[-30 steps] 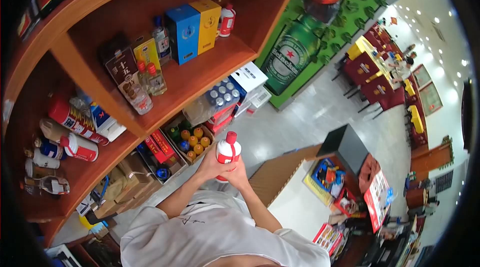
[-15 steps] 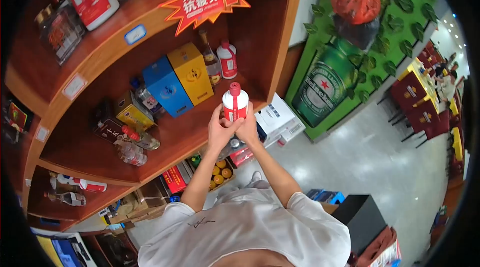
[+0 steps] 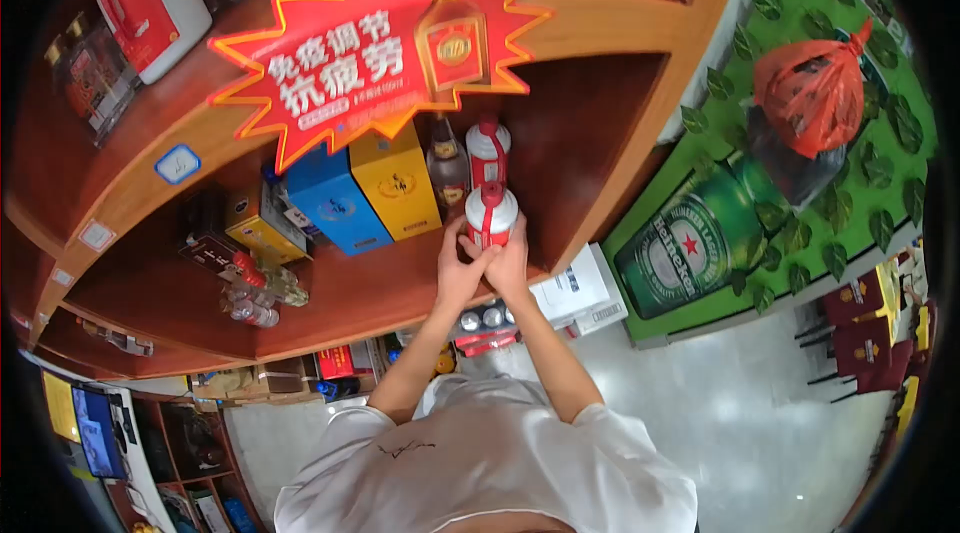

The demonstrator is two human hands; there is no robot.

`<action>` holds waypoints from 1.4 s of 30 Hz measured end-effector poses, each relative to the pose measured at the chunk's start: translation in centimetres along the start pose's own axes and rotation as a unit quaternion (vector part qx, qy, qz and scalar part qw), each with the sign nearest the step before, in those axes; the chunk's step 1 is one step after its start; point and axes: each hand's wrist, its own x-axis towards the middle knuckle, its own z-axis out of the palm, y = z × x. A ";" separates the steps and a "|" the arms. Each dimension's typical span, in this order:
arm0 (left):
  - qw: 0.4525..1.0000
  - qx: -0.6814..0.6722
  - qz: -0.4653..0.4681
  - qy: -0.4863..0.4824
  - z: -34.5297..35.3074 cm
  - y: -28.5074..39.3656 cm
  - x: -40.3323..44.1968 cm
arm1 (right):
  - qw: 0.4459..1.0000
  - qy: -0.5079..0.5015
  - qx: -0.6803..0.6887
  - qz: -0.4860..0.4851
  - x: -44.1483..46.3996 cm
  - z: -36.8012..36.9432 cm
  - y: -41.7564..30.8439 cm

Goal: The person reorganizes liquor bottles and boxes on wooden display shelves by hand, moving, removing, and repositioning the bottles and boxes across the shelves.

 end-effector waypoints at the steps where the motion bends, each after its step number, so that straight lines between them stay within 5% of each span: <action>1: 1.000 0.014 0.006 0.014 0.2 -1.2 0.1 | 0.999 0.013 -0.029 -0.029 0.1 0.2 0.4; 10: 1.000 -0.006 -0.012 0.028 1.5 -2.6 1.4 | 0.997 0.055 -0.050 -0.012 -0.2 0.2 0.2; 13: 0.992 -0.116 -0.047 0.019 2.6 -2.1 2.2 | 0.998 0.059 -0.024 -0.003 -0.6 -0.5 0.2; 19: 0.991 -0.127 -0.031 0.041 4.1 -3.4 3.4 | 0.984 0.135 -0.079 -0.086 -1.9 -0.2 0.7; 42: 0.998 0.052 0.021 0.001 1.1 -0.3 2.2 | 0.990 0.108 0.078 0.044 -0.9 -0.2 1.0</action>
